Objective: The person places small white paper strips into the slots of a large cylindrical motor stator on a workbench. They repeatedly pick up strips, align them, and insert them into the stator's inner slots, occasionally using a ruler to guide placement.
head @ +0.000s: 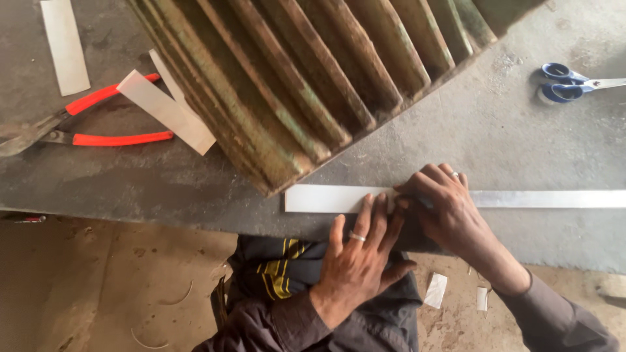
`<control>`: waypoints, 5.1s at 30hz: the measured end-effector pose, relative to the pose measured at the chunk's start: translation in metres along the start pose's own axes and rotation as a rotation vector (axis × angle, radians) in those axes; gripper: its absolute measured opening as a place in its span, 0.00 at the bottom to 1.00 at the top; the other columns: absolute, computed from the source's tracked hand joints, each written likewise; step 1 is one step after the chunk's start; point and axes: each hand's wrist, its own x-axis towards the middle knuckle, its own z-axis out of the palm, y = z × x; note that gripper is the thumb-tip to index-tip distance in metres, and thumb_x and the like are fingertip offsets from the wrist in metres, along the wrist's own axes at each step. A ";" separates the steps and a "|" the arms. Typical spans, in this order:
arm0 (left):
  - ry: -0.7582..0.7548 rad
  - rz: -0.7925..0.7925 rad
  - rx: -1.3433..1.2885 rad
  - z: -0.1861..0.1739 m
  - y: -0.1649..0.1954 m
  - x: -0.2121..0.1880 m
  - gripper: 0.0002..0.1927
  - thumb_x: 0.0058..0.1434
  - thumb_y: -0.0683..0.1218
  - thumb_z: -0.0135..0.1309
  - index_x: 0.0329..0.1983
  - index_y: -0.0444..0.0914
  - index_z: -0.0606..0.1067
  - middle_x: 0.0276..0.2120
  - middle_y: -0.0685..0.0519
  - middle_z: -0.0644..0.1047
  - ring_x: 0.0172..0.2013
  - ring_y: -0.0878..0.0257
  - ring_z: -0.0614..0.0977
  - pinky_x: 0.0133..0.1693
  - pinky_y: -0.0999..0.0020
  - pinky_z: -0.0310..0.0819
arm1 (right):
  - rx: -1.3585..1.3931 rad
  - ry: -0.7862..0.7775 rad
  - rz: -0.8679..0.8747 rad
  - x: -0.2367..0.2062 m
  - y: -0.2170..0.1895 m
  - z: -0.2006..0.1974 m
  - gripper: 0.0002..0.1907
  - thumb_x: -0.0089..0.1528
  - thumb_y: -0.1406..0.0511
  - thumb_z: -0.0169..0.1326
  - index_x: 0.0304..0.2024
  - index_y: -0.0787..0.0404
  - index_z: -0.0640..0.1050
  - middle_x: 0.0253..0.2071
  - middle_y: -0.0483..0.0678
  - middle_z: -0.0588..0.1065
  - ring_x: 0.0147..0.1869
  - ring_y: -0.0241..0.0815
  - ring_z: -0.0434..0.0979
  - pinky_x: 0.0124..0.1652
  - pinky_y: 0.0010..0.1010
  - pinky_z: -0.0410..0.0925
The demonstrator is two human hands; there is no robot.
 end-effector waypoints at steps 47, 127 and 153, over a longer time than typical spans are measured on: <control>0.043 0.103 0.036 -0.017 -0.018 0.007 0.39 0.72 0.68 0.41 0.68 0.31 0.70 0.67 0.40 0.68 0.69 0.44 0.66 0.67 0.48 0.60 | -0.027 0.068 -0.152 -0.028 0.002 0.014 0.09 0.62 0.70 0.57 0.44 0.52 0.80 0.44 0.46 0.72 0.49 0.45 0.68 0.51 0.39 0.61; -0.174 0.046 -0.170 -0.055 -0.004 0.077 0.03 0.76 0.44 0.53 0.49 0.40 0.75 0.43 0.51 0.76 0.47 0.57 0.76 0.52 0.56 0.68 | -0.022 0.007 0.168 -0.013 0.031 -0.049 0.15 0.57 0.60 0.66 0.44 0.56 0.80 0.40 0.47 0.81 0.47 0.49 0.81 0.47 0.42 0.72; -0.114 0.116 0.280 -0.039 0.028 0.008 0.51 0.67 0.77 0.29 0.56 0.28 0.78 0.57 0.39 0.72 0.60 0.45 0.71 0.51 0.59 0.63 | 0.064 0.142 -0.079 -0.011 -0.004 0.012 0.09 0.60 0.66 0.59 0.42 0.62 0.77 0.39 0.50 0.72 0.46 0.49 0.66 0.49 0.41 0.61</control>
